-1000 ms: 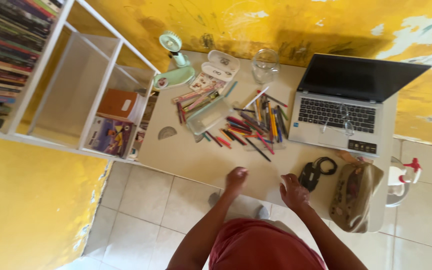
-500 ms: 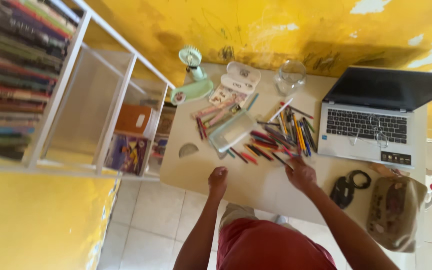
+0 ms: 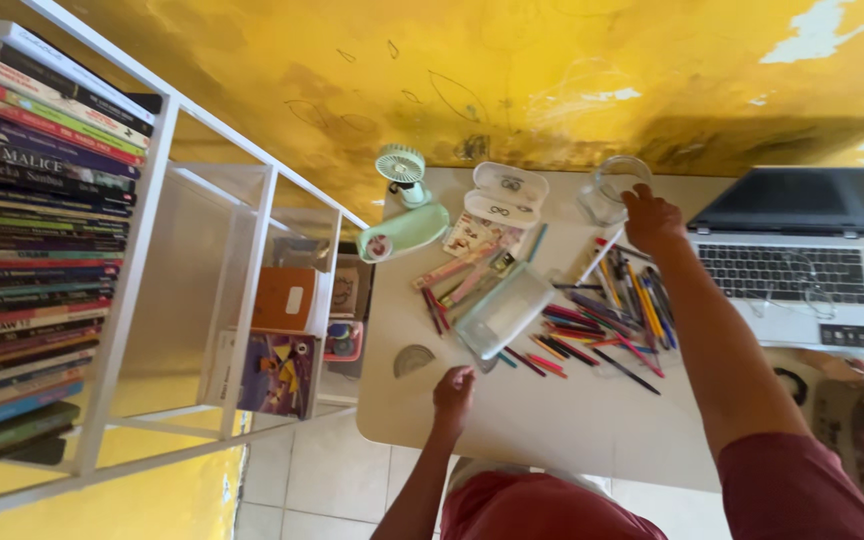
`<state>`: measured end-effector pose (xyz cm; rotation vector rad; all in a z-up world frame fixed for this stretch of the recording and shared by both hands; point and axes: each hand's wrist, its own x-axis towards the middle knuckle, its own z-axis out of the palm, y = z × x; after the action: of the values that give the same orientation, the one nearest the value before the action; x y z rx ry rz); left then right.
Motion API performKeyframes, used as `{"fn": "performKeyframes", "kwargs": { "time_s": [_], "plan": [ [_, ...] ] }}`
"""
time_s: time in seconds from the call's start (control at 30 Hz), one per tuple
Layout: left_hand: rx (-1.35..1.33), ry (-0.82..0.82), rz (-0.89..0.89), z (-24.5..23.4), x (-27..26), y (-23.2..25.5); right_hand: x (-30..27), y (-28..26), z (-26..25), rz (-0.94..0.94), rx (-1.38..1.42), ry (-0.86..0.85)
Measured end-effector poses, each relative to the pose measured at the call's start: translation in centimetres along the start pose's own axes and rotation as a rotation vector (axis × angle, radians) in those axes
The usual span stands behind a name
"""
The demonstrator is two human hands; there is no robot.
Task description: The person organizes a cluttered desk by first moving a small fan and a computer mouse to clear space. They then pick up a glass jar and systematically place various colored pencils and pens into it one by one, tidying the scattered stationery.
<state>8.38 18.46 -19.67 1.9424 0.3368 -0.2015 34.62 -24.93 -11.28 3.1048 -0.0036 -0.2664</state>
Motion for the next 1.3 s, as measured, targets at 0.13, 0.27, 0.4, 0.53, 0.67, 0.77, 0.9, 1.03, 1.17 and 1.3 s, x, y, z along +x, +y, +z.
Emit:
{"fn": "performKeyframes", "kwargs": {
  "time_s": [0.13,0.27,0.4,0.53,0.67,0.77,0.9,1.03,1.17,1.3],
  "plan": [
    [-0.061,-0.066,-0.09,-1.0,-0.2,-0.9,2.4,0.9,1.4,-0.026,-0.066,-0.093],
    [-0.154,-0.127,-0.225,-0.8,0.5,-1.3,3.1,0.8,1.6,-0.042,-0.102,-0.174],
    [-0.171,-0.19,-0.263,-0.3,1.4,-1.4,2.1,-1.1,1.5,-0.054,-0.099,-0.11],
    [-0.137,-0.265,-0.308,0.3,2.9,-1.4,0.4,-2.5,0.0,-0.041,-0.024,-0.041],
    [-0.235,-0.368,-0.55,1.1,4.2,-1.0,-0.5,-4.0,-1.8,0.002,0.047,-0.09],
    [-0.285,-0.342,-0.608,2.3,4.8,-0.2,-2.1,-6.0,-2.2,0.027,0.132,-0.057],
    [-0.354,-0.338,-0.47,3.4,5.6,-0.1,-4.8,-8.7,-3.9,0.087,0.213,-0.087],
    [-0.372,-0.309,-0.441,3.7,5.8,-0.9,-10.5,-9.7,-5.7,0.054,0.341,0.007],
    [-0.009,-0.011,0.022,3.3,5.3,-0.6,-16.6,-10.3,-6.8,0.076,0.347,0.027],
    [-0.142,-0.244,-0.138,3.8,3.3,2.2,-21.1,-11.5,-6.3,0.089,0.385,0.01]
  ]
}}
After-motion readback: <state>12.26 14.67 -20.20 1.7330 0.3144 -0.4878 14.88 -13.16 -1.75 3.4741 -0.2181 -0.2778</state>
